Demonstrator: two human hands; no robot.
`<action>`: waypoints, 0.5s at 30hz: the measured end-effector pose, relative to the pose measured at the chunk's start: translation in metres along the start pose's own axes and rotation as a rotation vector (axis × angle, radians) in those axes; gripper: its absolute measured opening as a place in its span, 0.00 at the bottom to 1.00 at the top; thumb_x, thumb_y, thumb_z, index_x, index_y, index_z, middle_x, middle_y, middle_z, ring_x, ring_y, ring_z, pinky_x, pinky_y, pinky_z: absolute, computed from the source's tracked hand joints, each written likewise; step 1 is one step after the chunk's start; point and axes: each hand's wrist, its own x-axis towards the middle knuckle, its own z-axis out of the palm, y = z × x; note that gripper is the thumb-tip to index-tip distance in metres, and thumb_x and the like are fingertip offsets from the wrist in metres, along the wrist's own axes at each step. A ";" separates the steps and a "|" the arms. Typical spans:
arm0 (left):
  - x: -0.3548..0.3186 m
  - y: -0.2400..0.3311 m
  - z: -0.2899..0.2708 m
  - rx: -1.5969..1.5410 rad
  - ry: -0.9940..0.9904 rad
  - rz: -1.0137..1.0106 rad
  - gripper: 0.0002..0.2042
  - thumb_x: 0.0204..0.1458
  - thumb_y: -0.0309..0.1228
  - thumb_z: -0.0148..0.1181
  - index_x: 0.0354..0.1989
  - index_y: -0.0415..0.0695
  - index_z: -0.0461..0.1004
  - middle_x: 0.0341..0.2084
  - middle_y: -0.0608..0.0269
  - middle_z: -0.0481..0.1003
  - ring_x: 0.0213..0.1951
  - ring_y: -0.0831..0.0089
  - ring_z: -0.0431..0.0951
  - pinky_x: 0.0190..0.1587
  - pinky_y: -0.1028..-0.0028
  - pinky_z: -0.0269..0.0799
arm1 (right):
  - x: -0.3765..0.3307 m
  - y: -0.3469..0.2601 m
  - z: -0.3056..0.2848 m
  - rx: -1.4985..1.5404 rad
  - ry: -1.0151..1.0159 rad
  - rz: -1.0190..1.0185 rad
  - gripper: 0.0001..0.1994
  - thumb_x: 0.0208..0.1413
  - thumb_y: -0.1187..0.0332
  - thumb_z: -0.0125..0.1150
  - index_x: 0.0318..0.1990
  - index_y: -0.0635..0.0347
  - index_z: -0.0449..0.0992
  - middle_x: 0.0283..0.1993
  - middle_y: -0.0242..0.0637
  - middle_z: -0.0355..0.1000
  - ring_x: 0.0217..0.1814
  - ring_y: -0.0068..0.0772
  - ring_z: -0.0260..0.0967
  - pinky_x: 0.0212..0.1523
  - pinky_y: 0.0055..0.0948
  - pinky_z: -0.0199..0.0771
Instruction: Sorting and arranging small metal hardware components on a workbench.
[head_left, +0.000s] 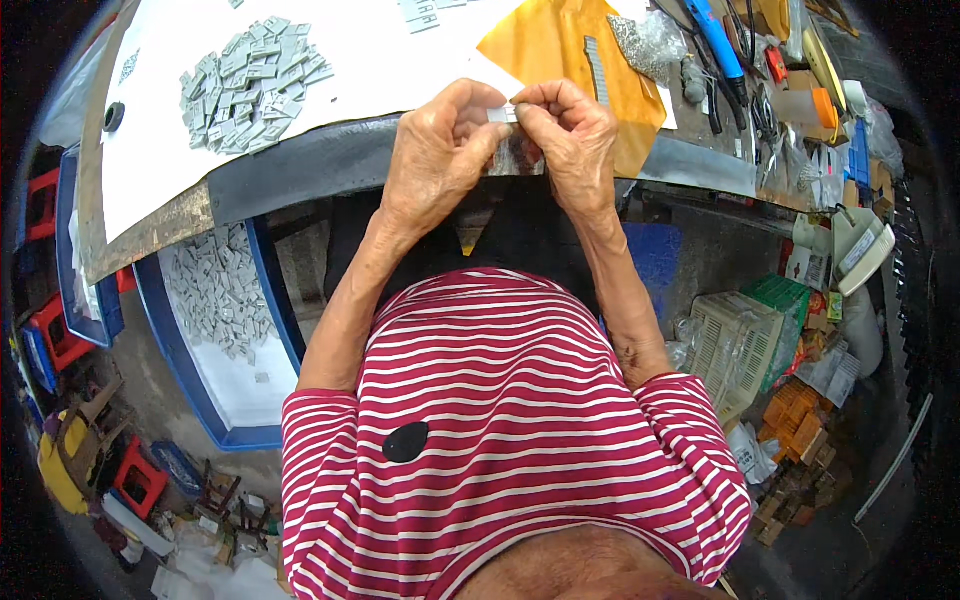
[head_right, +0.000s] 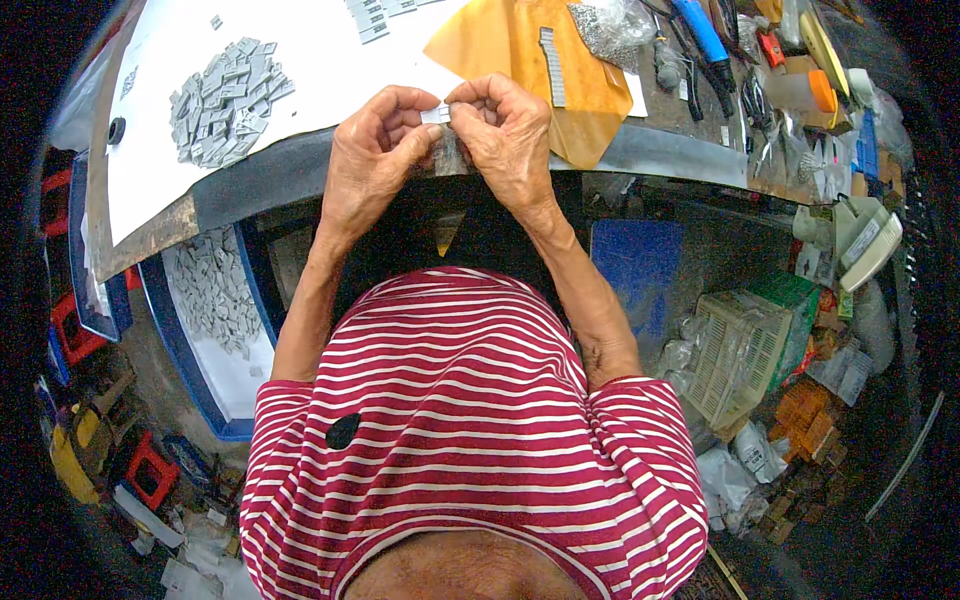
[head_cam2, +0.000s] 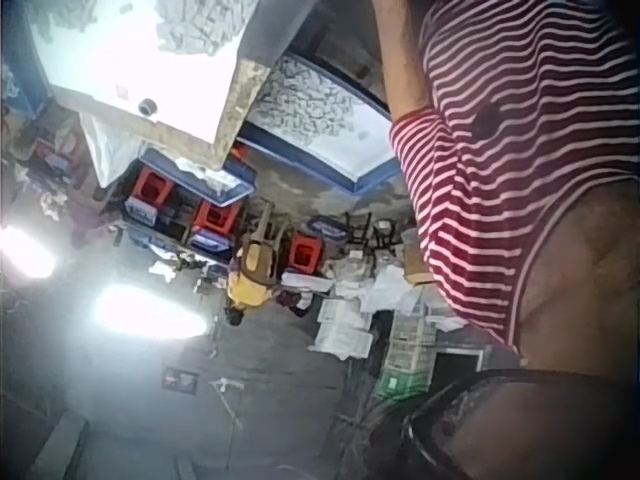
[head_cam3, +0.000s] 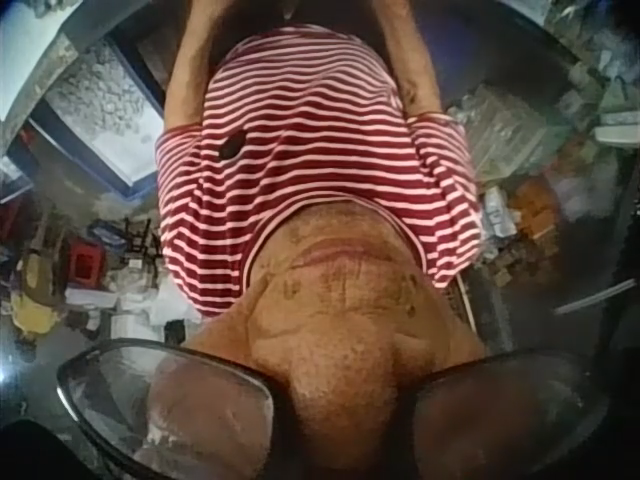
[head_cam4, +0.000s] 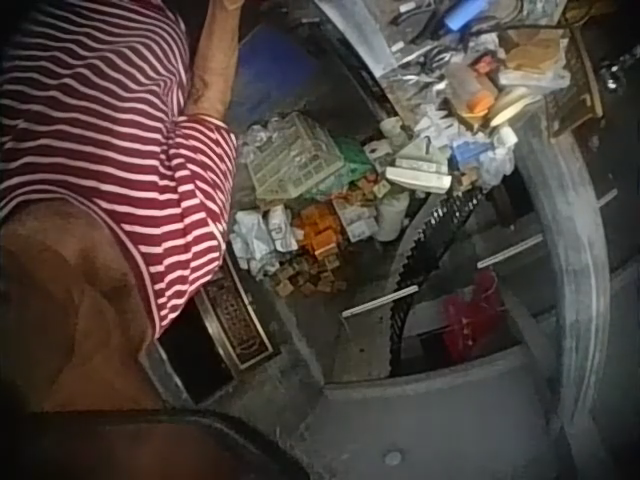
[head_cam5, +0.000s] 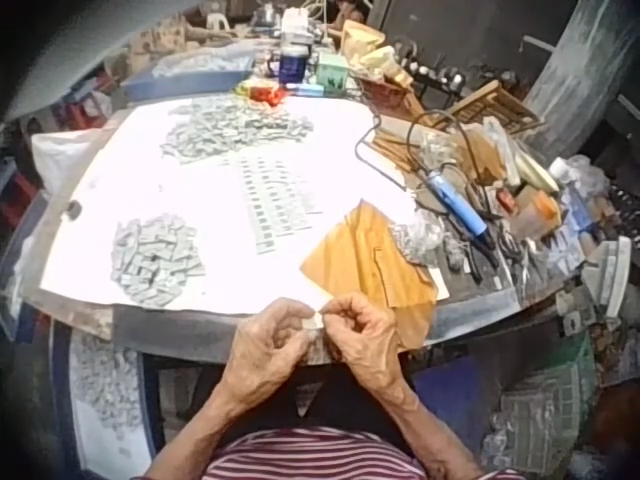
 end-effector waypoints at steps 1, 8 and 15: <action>0.000 0.000 0.000 -0.001 0.000 0.000 0.09 0.46 0.21 0.55 0.36 0.35 0.69 0.16 0.64 0.69 0.19 0.82 0.69 0.20 0.81 0.65 | 0.000 0.000 -0.001 -0.001 0.000 0.001 0.03 0.47 0.76 0.55 0.29 0.68 0.72 0.17 0.23 0.64 0.17 0.08 0.57 0.16 0.11 0.56; 0.002 0.009 -0.007 0.342 0.091 0.206 0.08 0.44 0.22 0.58 0.34 0.36 0.70 0.20 0.54 0.71 0.19 0.72 0.71 0.22 0.75 0.67 | -0.001 -0.008 0.001 0.042 -0.057 -0.009 0.05 0.51 0.76 0.54 0.34 0.69 0.73 0.19 0.28 0.67 0.19 0.12 0.63 0.19 0.13 0.63; 0.004 0.010 -0.012 0.407 0.085 0.297 0.08 0.42 0.21 0.57 0.33 0.36 0.71 0.28 0.54 0.71 0.26 0.66 0.74 0.27 0.72 0.69 | 0.003 -0.003 0.001 0.125 -0.108 -0.009 0.05 0.52 0.77 0.52 0.35 0.69 0.72 0.20 0.29 0.68 0.20 0.14 0.64 0.21 0.13 0.65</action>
